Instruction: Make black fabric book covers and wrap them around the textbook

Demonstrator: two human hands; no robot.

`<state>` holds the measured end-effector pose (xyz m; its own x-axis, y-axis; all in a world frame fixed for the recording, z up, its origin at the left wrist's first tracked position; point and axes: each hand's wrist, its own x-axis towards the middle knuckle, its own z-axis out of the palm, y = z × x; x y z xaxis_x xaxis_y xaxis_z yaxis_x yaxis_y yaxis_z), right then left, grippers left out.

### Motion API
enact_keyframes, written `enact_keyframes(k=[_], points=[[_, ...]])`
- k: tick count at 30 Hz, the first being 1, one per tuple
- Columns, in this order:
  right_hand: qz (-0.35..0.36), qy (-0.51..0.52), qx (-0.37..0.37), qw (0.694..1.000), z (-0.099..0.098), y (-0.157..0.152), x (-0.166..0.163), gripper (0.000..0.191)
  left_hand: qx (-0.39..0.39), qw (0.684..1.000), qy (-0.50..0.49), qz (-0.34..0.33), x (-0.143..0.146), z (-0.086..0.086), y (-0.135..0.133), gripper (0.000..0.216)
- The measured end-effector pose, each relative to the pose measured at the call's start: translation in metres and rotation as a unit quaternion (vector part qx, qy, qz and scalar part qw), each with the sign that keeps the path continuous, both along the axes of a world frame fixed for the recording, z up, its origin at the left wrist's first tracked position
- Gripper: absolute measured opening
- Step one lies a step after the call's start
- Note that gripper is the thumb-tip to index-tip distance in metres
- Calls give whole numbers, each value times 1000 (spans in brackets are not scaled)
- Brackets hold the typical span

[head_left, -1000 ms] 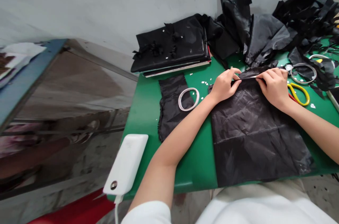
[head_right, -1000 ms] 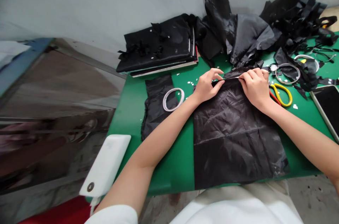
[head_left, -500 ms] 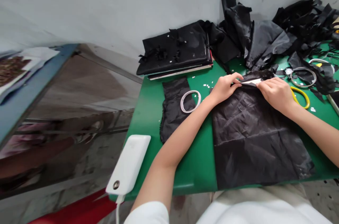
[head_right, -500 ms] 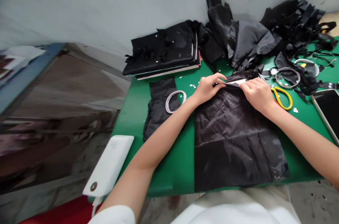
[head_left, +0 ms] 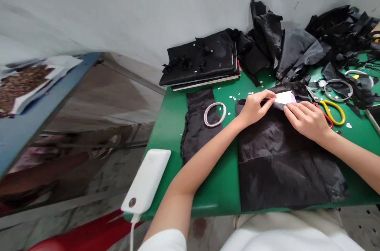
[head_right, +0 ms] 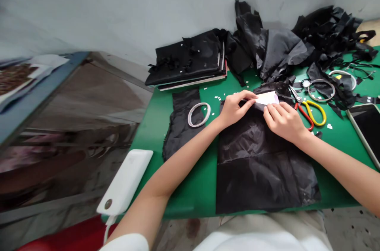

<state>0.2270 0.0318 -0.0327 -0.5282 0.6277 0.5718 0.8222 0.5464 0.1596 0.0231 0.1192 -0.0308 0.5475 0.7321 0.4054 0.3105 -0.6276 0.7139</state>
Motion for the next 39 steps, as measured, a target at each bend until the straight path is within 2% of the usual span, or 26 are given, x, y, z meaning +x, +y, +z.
enact_keyframes(k=[6, 9, 14, 19, 23, 32, 36, 39], points=[[13, -27, 89, 996, 1, -10, -6, 19, -44, 999, 4, 19, -2, 13, 2, 21], [21, -18, 68, 997, 1, -10, -6, 20, -58, 997, 48, 19, -4, 20, 4, 21], [20, 7, 15, 1000, -7, -11, -5, 23, -62, 995, 69, 21, -7, 24, 6, 8], [18, 2, 15, 1000, -8, -12, -7, 23, -60, 992, 114, 0, -7, 31, 2, 11], [16, -26, 43, 999, -5, -13, -8, 22, -64, 988, 138, -11, -7, 37, -4, 13], [2, -52, 59, 997, -5, -14, -9, 25, -80, 984, 156, -26, -6, 36, -7, 11], [9, -46, 64, 997, -2, -14, -10, 24, -99, 980, 171, -8, -5, 38, -9, 7], [12, -50, 77, 996, 0, -14, -10, 21, -111, 974, 196, 34, -4, 42, -14, 4]])
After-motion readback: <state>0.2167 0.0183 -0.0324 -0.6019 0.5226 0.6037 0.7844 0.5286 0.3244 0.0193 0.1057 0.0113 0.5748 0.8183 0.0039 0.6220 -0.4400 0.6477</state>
